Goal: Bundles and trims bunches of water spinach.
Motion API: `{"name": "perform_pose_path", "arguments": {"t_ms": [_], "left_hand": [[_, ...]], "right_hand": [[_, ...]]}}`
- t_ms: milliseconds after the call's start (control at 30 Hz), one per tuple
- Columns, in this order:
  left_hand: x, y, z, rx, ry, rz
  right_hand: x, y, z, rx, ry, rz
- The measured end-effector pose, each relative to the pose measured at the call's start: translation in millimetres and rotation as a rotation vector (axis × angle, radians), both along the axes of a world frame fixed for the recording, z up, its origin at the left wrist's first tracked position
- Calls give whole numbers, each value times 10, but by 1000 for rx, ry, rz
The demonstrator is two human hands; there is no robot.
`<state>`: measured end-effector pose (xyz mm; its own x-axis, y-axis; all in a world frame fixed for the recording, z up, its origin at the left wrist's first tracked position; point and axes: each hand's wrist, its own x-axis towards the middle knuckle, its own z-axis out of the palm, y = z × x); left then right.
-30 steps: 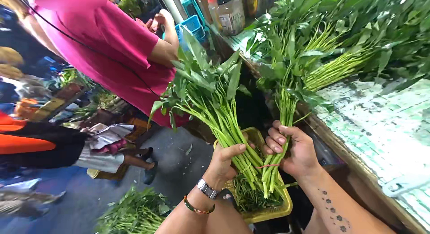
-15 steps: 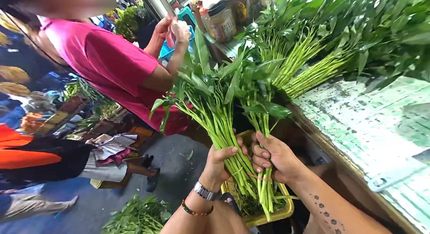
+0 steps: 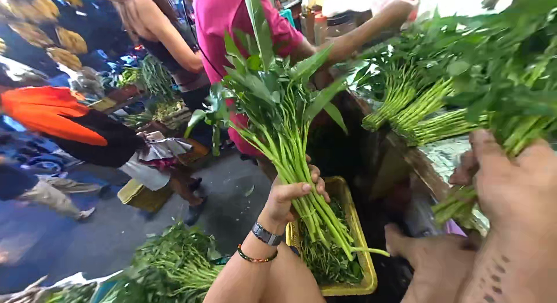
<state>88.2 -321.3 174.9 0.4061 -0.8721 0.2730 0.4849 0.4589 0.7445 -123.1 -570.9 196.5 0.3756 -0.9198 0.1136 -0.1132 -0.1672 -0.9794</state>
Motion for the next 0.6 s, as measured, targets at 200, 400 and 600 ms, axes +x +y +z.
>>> {"name": "perform_pose_path", "arguments": {"t_ms": [200, 400, 600], "left_hand": [[-178, -8, 5, 64, -70, -70], [-451, -24, -49, 298, -296, 221], [-441, -92, -91, 299, -387, 283]], "right_hand": [[-246, 216, 178, -439, 414, -158], [556, 1060, 113, -291, 119, 576], [726, 1124, -284, -74, -371, 519]]}}
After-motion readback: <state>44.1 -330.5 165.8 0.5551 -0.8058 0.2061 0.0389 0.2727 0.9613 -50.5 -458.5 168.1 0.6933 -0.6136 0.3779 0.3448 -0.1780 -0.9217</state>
